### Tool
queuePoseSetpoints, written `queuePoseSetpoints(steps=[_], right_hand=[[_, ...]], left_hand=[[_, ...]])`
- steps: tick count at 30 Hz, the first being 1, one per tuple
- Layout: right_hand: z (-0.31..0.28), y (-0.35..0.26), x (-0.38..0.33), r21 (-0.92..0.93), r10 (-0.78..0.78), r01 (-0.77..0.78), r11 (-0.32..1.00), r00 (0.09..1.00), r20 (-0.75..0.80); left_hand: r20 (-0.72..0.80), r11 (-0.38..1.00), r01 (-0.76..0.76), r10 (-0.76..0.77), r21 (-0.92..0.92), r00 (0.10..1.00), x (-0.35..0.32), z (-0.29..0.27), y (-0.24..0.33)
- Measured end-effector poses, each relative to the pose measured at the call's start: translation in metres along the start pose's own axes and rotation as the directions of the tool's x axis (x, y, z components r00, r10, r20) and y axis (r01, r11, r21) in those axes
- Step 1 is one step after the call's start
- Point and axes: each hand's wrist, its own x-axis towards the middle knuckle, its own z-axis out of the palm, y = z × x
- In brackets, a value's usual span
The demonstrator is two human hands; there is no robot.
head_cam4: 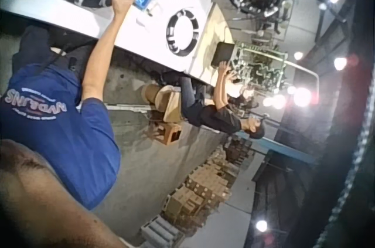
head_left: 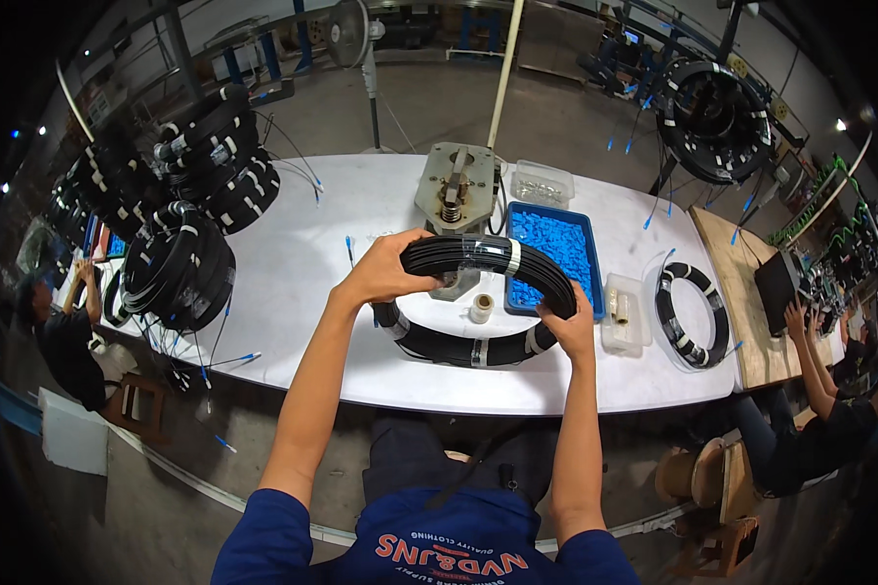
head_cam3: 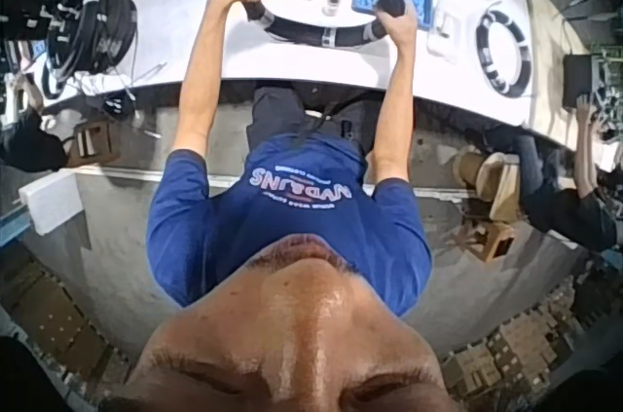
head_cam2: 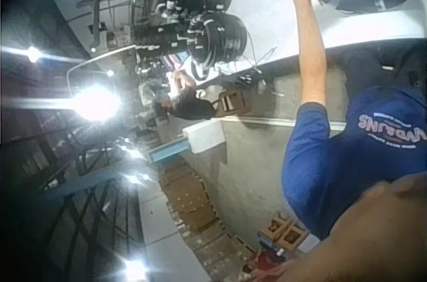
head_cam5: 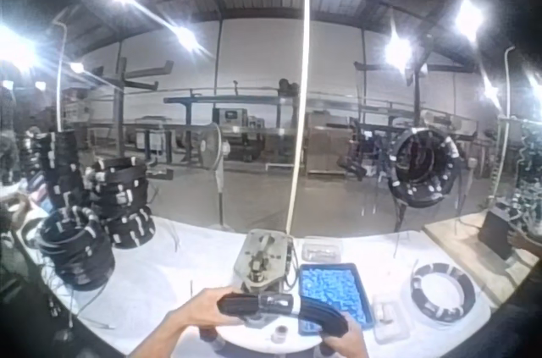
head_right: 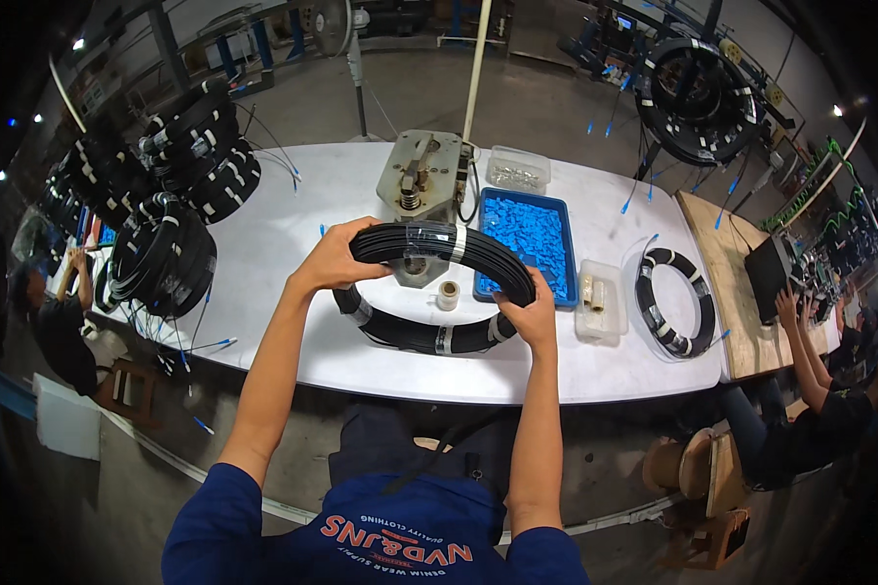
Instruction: The person wraps sections of a coiled cable with tape by hand, presses the cable ends in a desktop press machine, and attaches blue connector housings to the cable ends.
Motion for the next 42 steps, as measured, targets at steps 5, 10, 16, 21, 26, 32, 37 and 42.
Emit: queuePoseSetpoints(steps=[5, 10, 16, 21, 26, 32, 37, 42], right_hand=[[0.003, 0.009, -0.012, 0.186, 0.002, -0.001, 0.982, 1.0, -0.005], [0.03, 0.05, -0.027, 0.276, 0.113, -0.093, 0.957, 0.992, -0.054], [0.027, 0.006, -0.015, 0.044, 0.006, -0.001, 0.999, 0.992, -0.123], [0.016, -0.058, 0.011, -0.309, -0.076, 0.06, 0.949, 0.996, -0.04], [0.028, -0.102, 0.028, -0.525, -0.075, 0.12, 0.843, 0.992, 0.106], [0.064, -0.115, 0.034, -0.626, -0.264, 0.341, 0.702, 0.94, 0.216], [0.055, -0.116, 0.035, -0.585, -0.326, 0.406, 0.702, 0.914, 0.243], [0.041, -0.102, 0.033, -0.673, -0.042, 0.15, 0.725, 0.984, 0.174]], left_hand=[[-0.044, 0.999, -0.045, 0.044, -0.027, 0.998, -0.005, -0.001, -0.02], [-0.14, 0.991, -0.007, -0.012, -0.132, 0.99, -0.024, -0.006, -0.023], [-0.057, 0.976, 0.119, -0.131, -0.182, 0.99, -0.038, -0.015, -0.05], [0.12, 0.982, 0.188, -0.184, -0.021, 0.976, -0.042, -0.024, -0.058], [0.133, 0.993, 0.114, -0.108, -0.035, 0.985, -0.031, -0.036, -0.043], [0.03, 0.989, -0.02, 0.016, 0.143, 0.999, 0.006, -0.013, 0.014], [-0.159, 0.967, -0.054, 0.095, 0.248, 0.983, 0.009, -0.003, -0.009], [-0.223, 0.954, -0.087, 0.155, 0.288, 0.963, 0.005, 0.005, -0.007]])
